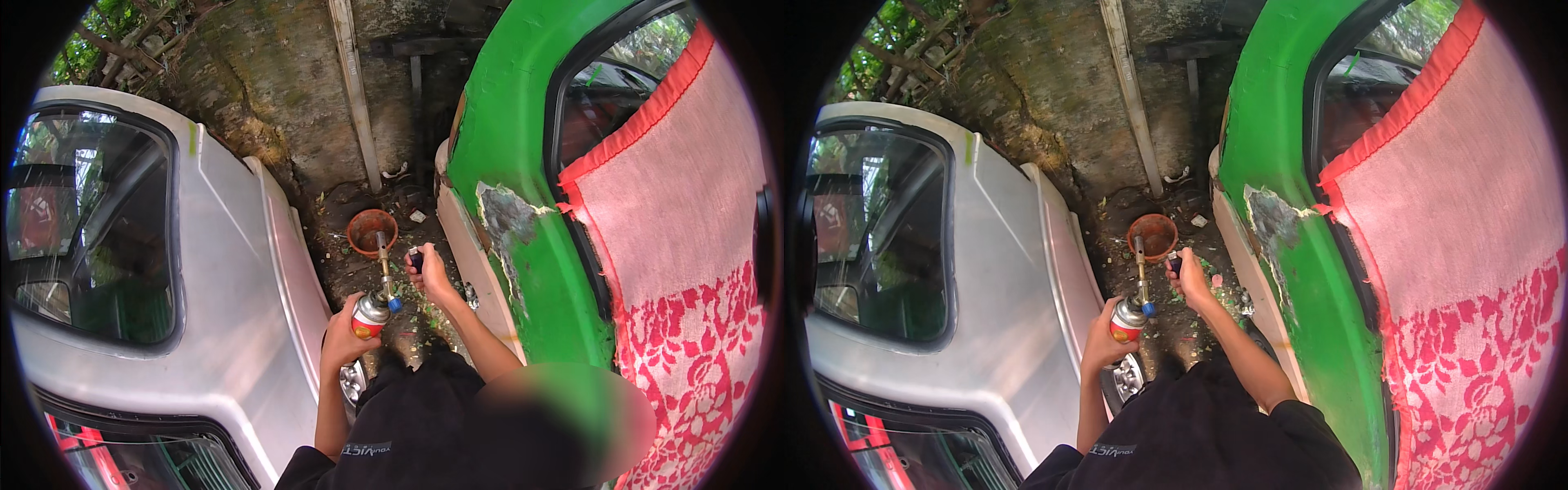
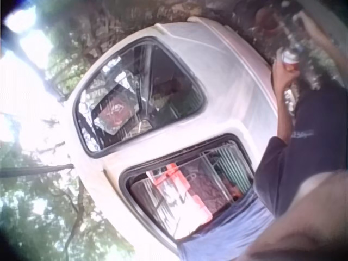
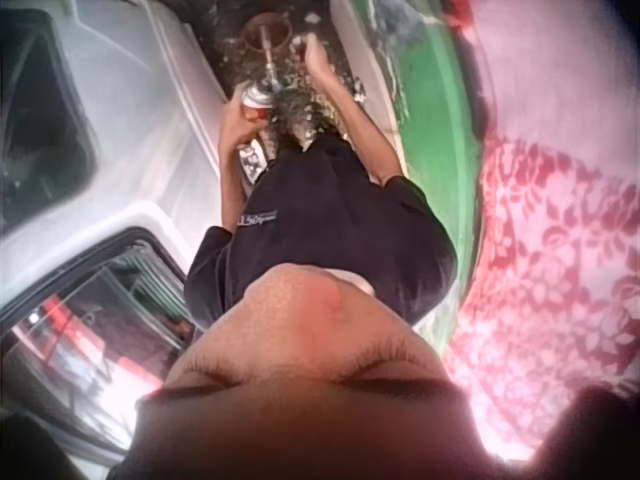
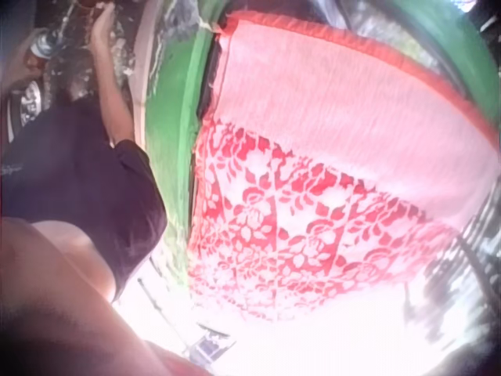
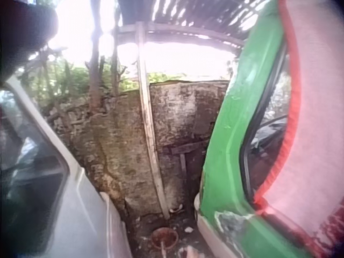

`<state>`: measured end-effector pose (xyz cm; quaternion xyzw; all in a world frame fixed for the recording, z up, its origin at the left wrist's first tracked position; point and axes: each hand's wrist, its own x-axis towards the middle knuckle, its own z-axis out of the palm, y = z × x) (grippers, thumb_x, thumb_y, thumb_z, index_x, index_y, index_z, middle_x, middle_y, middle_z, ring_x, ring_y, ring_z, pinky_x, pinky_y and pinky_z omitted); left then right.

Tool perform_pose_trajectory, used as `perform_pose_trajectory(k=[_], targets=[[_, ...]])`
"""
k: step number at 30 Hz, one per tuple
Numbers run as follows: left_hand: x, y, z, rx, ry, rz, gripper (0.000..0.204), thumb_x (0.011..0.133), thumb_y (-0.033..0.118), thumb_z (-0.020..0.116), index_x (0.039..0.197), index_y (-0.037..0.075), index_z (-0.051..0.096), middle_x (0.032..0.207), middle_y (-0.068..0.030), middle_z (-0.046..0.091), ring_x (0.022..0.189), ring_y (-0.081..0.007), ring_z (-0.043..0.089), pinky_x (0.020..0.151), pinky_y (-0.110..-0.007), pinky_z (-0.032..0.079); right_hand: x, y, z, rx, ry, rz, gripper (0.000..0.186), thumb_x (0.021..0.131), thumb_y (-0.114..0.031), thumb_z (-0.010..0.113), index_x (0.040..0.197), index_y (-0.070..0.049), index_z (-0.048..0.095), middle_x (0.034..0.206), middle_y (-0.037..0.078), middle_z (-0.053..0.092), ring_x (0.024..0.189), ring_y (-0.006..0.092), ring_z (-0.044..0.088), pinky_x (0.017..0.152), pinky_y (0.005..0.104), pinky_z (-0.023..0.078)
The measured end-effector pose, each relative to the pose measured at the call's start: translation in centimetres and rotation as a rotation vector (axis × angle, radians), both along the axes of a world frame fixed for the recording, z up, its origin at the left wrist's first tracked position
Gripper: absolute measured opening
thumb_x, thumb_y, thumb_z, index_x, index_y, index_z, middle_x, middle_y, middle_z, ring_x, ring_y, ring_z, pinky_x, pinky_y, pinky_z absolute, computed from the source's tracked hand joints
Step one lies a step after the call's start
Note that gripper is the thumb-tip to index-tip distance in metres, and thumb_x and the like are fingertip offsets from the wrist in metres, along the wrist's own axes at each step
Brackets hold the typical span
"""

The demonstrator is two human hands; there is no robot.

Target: The person uses a handheld blowtorch to apply heat to a damaged area on the side panel of a green car. The person holds the torch steadily and moves the flame over the same spot for the duration of the clip.

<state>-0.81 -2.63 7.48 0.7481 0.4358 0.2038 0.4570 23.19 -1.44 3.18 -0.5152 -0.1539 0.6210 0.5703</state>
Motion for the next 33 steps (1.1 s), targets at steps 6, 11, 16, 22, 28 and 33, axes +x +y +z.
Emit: perform_pose_trajectory(k=[6, 11, 16, 22, 28, 33], targets=[[-0.5, -0.2, 0.1, -0.006, -0.007, 0.014, 0.082, 0.057, 0.016, 0.083, 0.131, 0.008, 0.051, 0.103, -0.018, 0.07, 0.095, -0.0368, 0.069, 0.084, -0.041, 0.053, -0.4, 1.0, 0.8, 0.033, -0.066, 0.065, 0.042, 0.095, -0.048, 0.035, 0.073, -0.014, 0.048, 0.059, -0.007, 0.04, 0.045, 0.0043, 0.027, 0.041, 0.0233, 0.019], [-0.8, -0.2, 0.0, 0.026, -0.011, -0.002, 0.08, 0.057, 0.015, 0.083, 0.13, 0.01, 0.051, 0.1, -0.0179, 0.07, 0.092, -0.0373, 0.069, 0.082, -0.041, 0.053, -0.8, 1.5, 0.9, 0.004, -0.004, 0.024, 0.042, 0.094, -0.048, 0.034, 0.073, -0.014, 0.048, 0.058, -0.006, 0.04, 0.045, 0.0053, 0.028, 0.041, 0.0246, 0.019], [-0.8, -0.4, 0.9, -0.004, 0.005, -0.049, 0.078, 0.057, 0.015, 0.082, 0.129, 0.009, 0.052, 0.094, -0.0173, 0.07, 0.087, -0.0373, 0.069, 0.08, -0.041, 0.053, -0.9, 1.8, 1.0, -0.011, 0.008, -0.007, 0.039, 0.093, -0.045, 0.036, 0.075, -0.013, 0.05, 0.06, -0.005, 0.044, 0.044, 0.0056, 0.029, 0.041, 0.0246, 0.02], [-0.7, -0.4, 1.0, -0.033, -0.006, -0.114, 0.077, 0.057, 0.013, 0.082, 0.128, 0.007, 0.052, 0.093, -0.015, 0.069, 0.085, -0.0306, 0.069, 0.08, -0.038, 0.053, -0.6, 2.5, 1.2, 0.018, -0.012, -0.017, 0.034, 0.093, -0.04, 0.04, 0.079, -0.011, 0.052, 0.063, -0.004, 0.048, 0.045, 0.0054, 0.031, 0.041, 0.024, 0.021], [-0.8, -0.2, 0.6, -0.113, -0.015, -0.129, 0.076, 0.057, 0.009, 0.082, 0.127, 0.007, 0.052, 0.097, -0.0097, 0.068, 0.088, -0.0199, 0.067, 0.083, -0.033, 0.053, -0.3, 1.9, 0.3, 0.022, -0.005, -0.013, 0.034, 0.093, -0.039, 0.04, 0.081, -0.01, 0.054, 0.065, -0.003, 0.05, 0.045, 0.0055, 0.032, 0.041, 0.0238, 0.022], [-0.7, -0.1, 0.6, -0.136, -0.014, -0.145, 0.076, 0.057, 0.009, 0.082, 0.127, 0.007, 0.052, 0.098, -0.0098, 0.068, 0.089, -0.0196, 0.066, 0.084, -0.033, 0.052, -0.4, 1.6, 0.3, 0.01, -0.035, -0.065, 0.034, 0.093, -0.038, 0.041, 0.082, -0.009, 0.055, 0.067, -0.002, 0.051, 0.046, 0.0056, 0.033, 0.041, 0.0239, 0.022]])
